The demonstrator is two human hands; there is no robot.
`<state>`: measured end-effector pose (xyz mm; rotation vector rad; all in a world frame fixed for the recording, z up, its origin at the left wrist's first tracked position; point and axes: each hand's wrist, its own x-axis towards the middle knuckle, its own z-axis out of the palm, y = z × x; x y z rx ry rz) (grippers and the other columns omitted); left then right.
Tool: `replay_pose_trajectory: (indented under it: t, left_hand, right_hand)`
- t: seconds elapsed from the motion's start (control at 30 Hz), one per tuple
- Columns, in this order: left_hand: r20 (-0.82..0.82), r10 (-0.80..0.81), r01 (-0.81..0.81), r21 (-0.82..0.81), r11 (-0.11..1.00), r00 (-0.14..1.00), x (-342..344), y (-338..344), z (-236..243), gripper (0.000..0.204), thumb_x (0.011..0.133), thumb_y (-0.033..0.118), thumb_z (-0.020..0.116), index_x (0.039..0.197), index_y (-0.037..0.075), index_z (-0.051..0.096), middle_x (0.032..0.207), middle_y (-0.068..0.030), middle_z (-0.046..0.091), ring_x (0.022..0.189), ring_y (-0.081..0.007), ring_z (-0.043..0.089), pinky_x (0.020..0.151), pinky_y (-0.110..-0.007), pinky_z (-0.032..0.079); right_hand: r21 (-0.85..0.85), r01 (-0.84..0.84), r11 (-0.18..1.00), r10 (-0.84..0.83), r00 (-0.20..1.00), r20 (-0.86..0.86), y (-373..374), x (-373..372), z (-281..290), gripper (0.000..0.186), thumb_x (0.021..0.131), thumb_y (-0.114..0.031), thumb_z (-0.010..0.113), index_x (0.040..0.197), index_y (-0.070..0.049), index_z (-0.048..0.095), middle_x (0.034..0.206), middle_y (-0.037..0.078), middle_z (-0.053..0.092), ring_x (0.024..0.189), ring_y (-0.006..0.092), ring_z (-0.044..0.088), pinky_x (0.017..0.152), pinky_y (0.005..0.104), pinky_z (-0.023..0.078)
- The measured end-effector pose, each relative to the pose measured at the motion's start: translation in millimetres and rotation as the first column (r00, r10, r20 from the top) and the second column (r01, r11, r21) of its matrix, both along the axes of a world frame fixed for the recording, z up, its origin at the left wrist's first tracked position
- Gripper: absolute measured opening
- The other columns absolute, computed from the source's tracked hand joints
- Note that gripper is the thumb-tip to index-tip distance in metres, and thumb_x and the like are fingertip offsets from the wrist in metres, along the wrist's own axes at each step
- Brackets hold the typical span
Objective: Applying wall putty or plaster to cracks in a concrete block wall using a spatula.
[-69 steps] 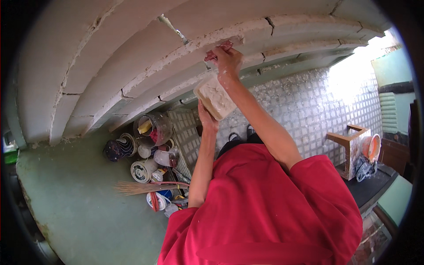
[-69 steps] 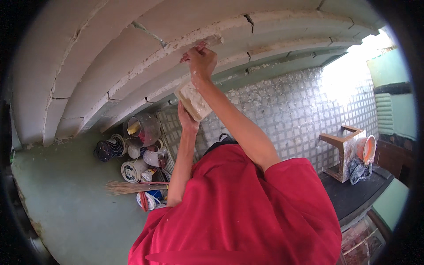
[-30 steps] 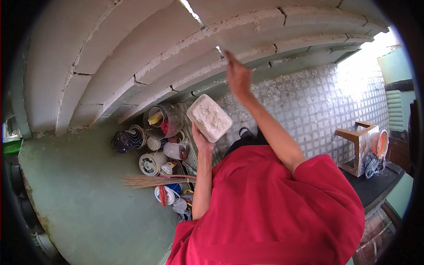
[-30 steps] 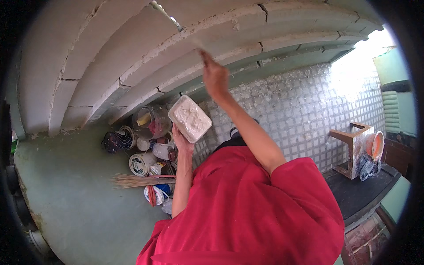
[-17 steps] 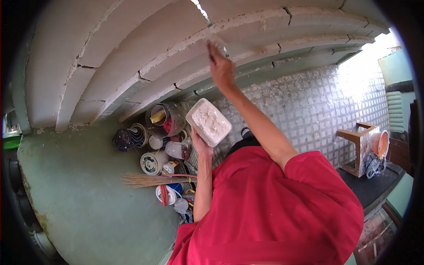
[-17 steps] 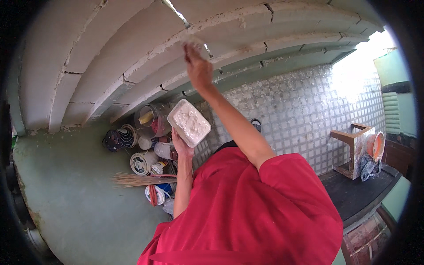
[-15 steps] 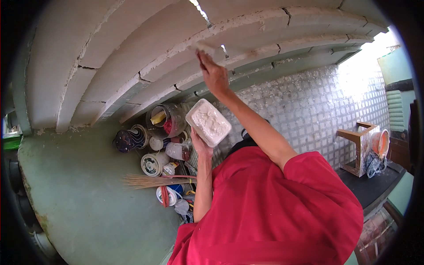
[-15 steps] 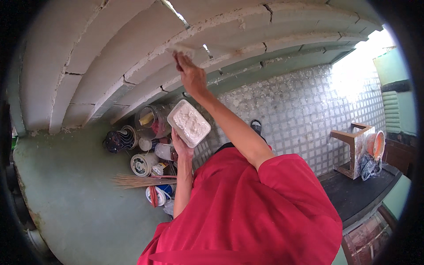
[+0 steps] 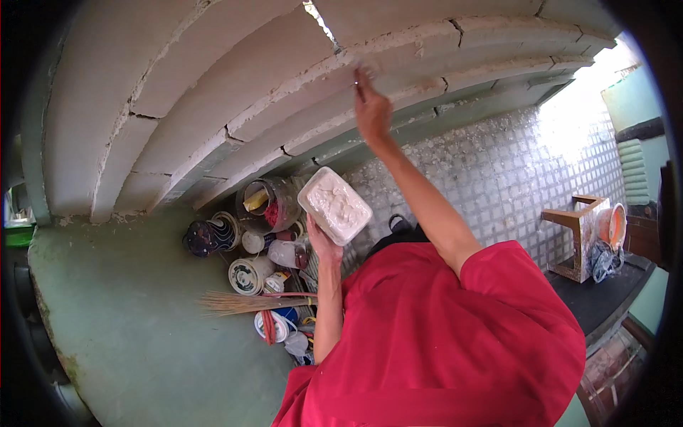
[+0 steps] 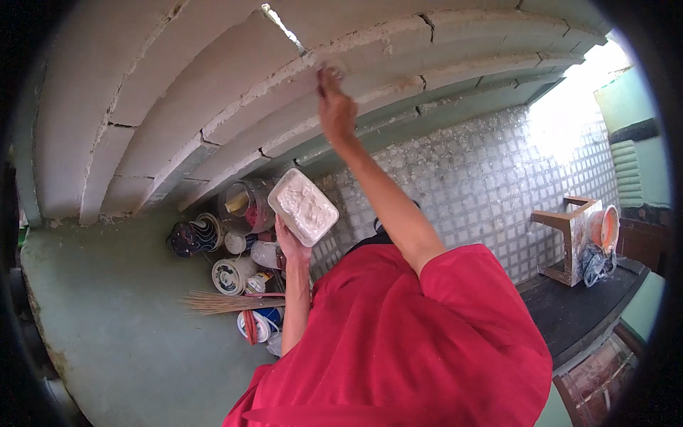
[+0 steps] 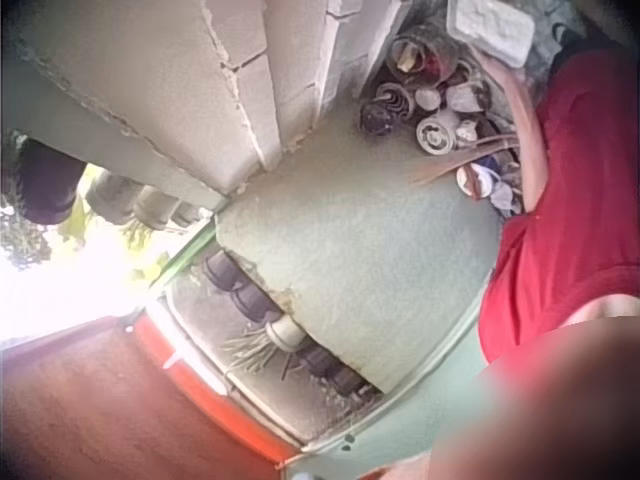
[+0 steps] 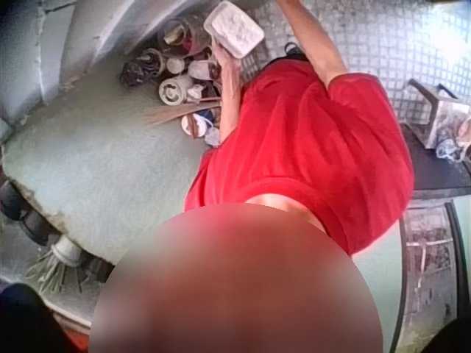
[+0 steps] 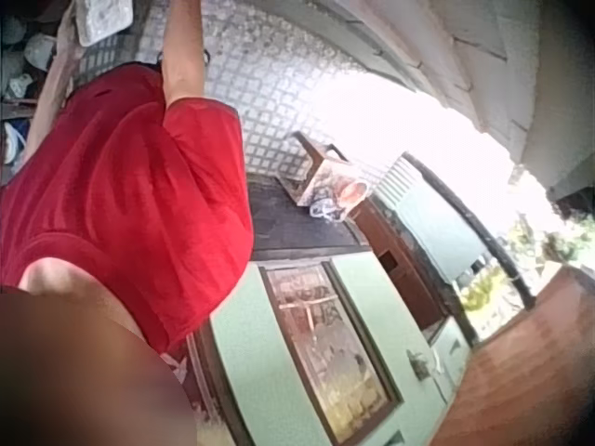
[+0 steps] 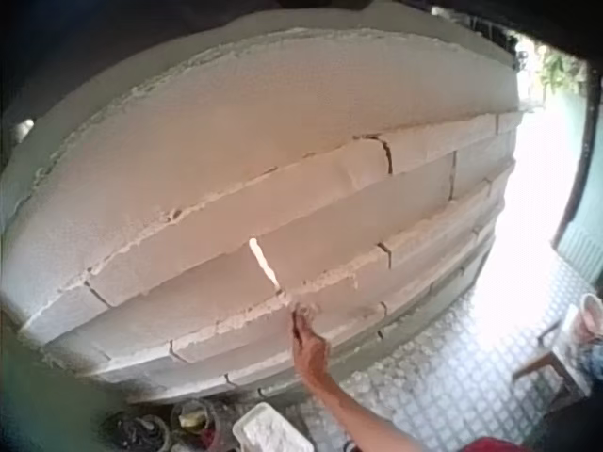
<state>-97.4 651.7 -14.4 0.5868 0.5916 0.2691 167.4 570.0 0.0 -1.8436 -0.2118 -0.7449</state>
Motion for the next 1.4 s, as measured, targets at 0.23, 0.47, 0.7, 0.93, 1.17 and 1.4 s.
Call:
replay_pose_trajectory:
  t: [0.23,0.47,0.7,0.93,1.17,1.4]
  left_hand:
    - [0.018,-0.024,0.024,0.016,1.0,1.0,0,3,-9,0.052,0.102,0.038,0.03,0.146,0.011,0.037,0.146,-0.0104,0.045,0.13,-0.0339,0.048,0.109,-0.052,0.04]
    - [0.01,0.023,-0.023,-0.017,1.0,1.0,-3,4,1,0.052,0.102,0.038,0.031,0.145,0.01,0.038,0.145,-0.0104,0.045,0.13,-0.0336,0.048,0.109,-0.051,0.04]
    - [-0.035,-0.034,0.035,0.034,0.999,0.999,11,-12,-7,0.054,0.101,0.041,0.032,0.145,0.01,0.038,0.145,-0.0104,0.045,0.13,-0.033,0.048,0.108,-0.049,0.04]
    - [-0.11,0.041,-0.038,0.026,0.999,0.993,6,-5,-8,0.051,0.101,0.037,0.033,0.142,0.008,0.041,0.14,-0.0116,0.05,0.124,-0.0317,0.054,0.106,-0.047,0.043]
    - [-0.294,0.024,-0.006,0.063,0.998,0.956,-13,-4,-50,0.068,0.1,0.058,0.033,0.15,0.012,0.029,0.149,-0.0097,0.04,0.133,-0.0312,0.044,0.111,-0.045,0.037]
    - [-0.497,0.058,-0.013,0.095,0.995,0.866,-48,-10,-136,0.068,0.101,0.057,0.029,0.151,0.011,0.026,0.151,-0.0083,0.036,0.135,-0.0289,0.041,0.112,-0.042,0.035]
  right_hand:
    - [-0.034,-0.309,0.95,0.31,0.951,0.006,26,-56,6,0.045,0.086,-0.005,0.061,0.13,-0.016,0.06,0.12,0.015,0.064,0.1,0.03,0.067,0.082,0.036,0.056]
    - [0.014,-0.133,0.991,0.134,0.984,-0.117,-38,-20,11,0.053,0.085,0.001,0.059,0.135,-0.017,0.056,0.126,0.015,0.061,0.103,0.0315,0.066,0.084,0.0381,0.055]
    - [0.002,-0.1,0.995,0.1,0.995,0.023,23,-11,8,0.049,0.085,-0.001,0.061,0.132,-0.012,0.058,0.124,0.015,0.062,0.11,0.0314,0.063,0.09,0.0386,0.054]
    - [0.034,-0.483,0.875,0.483,0.875,-0.004,6,-64,-4,0.047,0.086,0.005,0.057,0.129,-0.014,0.06,0.126,0.012,0.062,0.11,0.0278,0.064,0.09,0.0364,0.055]
    - [0.032,-0.221,0.975,0.216,0.893,-0.395,-113,-65,-160,0.048,0.086,0.012,0.048,0.128,-0.006,0.061,0.124,0.016,0.064,0.115,0.0249,0.063,0.093,0.0322,0.051]
    - [0.021,0.033,0.999,-0.03,0.994,-0.104,-75,7,-251,0.054,0.084,0.014,0.047,0.132,-0.008,0.059,0.128,0.016,0.062,0.117,0.0266,0.062,0.094,0.0344,0.051]
